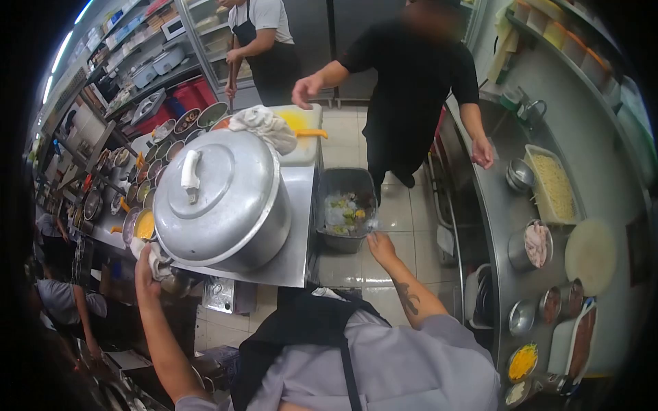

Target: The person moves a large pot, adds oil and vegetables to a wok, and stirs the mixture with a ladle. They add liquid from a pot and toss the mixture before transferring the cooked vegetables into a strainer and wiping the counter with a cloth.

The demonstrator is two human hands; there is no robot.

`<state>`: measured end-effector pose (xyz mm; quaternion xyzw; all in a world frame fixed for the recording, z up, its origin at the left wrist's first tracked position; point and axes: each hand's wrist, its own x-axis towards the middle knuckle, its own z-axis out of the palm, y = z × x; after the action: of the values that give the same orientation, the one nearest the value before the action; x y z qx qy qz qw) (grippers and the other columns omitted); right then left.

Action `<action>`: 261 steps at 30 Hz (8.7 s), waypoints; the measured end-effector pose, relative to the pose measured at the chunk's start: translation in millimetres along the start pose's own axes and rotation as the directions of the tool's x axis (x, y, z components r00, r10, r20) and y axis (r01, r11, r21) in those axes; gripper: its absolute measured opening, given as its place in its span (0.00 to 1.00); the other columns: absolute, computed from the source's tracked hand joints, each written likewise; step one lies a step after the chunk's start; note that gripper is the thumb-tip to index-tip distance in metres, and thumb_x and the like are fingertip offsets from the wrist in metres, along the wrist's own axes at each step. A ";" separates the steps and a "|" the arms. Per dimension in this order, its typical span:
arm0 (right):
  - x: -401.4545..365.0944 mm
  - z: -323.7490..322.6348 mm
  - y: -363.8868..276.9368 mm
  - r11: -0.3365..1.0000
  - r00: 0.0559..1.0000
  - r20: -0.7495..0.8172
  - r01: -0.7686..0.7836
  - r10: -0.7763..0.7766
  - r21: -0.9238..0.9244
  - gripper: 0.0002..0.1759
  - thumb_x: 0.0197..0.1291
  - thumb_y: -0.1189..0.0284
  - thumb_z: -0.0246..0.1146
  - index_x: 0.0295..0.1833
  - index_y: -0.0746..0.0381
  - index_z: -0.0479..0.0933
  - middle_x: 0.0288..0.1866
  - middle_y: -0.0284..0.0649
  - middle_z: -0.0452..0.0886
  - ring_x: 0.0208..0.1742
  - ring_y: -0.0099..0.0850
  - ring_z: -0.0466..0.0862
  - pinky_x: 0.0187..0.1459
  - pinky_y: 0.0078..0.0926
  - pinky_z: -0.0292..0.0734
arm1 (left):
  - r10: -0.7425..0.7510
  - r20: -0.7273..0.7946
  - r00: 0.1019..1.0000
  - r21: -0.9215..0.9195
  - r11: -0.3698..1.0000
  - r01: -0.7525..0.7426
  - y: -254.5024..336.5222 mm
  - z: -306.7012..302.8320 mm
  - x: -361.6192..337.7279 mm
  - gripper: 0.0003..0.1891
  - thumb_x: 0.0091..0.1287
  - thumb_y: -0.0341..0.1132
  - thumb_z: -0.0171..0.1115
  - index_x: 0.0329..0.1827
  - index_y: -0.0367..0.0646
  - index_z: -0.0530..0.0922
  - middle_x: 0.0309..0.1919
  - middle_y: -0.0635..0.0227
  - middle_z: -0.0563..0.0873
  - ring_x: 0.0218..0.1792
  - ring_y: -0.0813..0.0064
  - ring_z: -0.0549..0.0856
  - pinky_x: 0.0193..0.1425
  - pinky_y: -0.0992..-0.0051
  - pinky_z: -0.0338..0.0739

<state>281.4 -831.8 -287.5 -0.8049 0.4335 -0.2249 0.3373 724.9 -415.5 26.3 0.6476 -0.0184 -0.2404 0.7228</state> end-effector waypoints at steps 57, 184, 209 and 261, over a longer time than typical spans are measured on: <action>-195.7 55.7 52.8 0.822 0.467 0.688 -0.433 0.556 -0.370 0.23 0.59 0.60 0.59 0.40 0.74 0.77 0.33 0.50 0.82 0.29 0.40 0.87 0.24 0.36 0.82 | 0.095 0.083 0.992 -0.152 0.985 -0.081 -18.2 10.0 -24.1 0.19 0.70 0.46 0.59 0.55 0.41 0.75 0.44 0.67 0.83 0.44 0.74 0.83 0.46 0.73 0.78; -560.9 401.6 -332.6 0.283 -0.648 0.744 0.753 0.163 0.594 0.23 0.57 0.60 0.65 0.50 0.67 0.79 0.29 0.45 0.83 0.19 0.30 0.81 0.24 0.29 0.77 | -0.490 -0.856 -0.162 -0.314 0.744 -0.590 -344.5 -44.9 -697.7 0.18 0.59 0.25 0.67 0.52 0.39 0.75 0.41 0.70 0.82 0.42 0.78 0.81 0.46 0.75 0.77; -255.0 455.7 -136.2 0.964 -0.062 0.991 0.245 0.118 -0.099 0.17 0.67 0.69 0.59 0.59 0.64 0.74 0.41 0.37 0.84 0.30 0.22 0.82 0.29 0.20 0.76 | -0.653 -0.727 0.213 -0.492 0.711 0.502 -680.0 -229.4 -382.4 0.23 0.50 0.36 0.73 0.48 0.36 0.80 0.40 0.60 0.86 0.41 0.70 0.85 0.45 0.70 0.79; -314.2 468.0 -21.9 0.918 -0.059 0.983 0.369 0.176 -0.142 0.20 0.64 0.77 0.62 0.61 0.66 0.73 0.46 0.37 0.79 0.43 0.21 0.78 0.44 0.18 0.75 | -0.489 -0.821 -0.294 -0.465 0.275 0.841 -1039.4 -386.2 -463.8 0.32 0.51 0.37 0.69 0.58 0.32 0.69 0.54 0.43 0.78 0.54 0.48 0.80 0.60 0.59 0.75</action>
<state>435.2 -393.4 -607.4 -0.7890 0.0252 0.4912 0.3682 109.0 67.6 -885.8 0.6297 0.7297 -0.1942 0.1822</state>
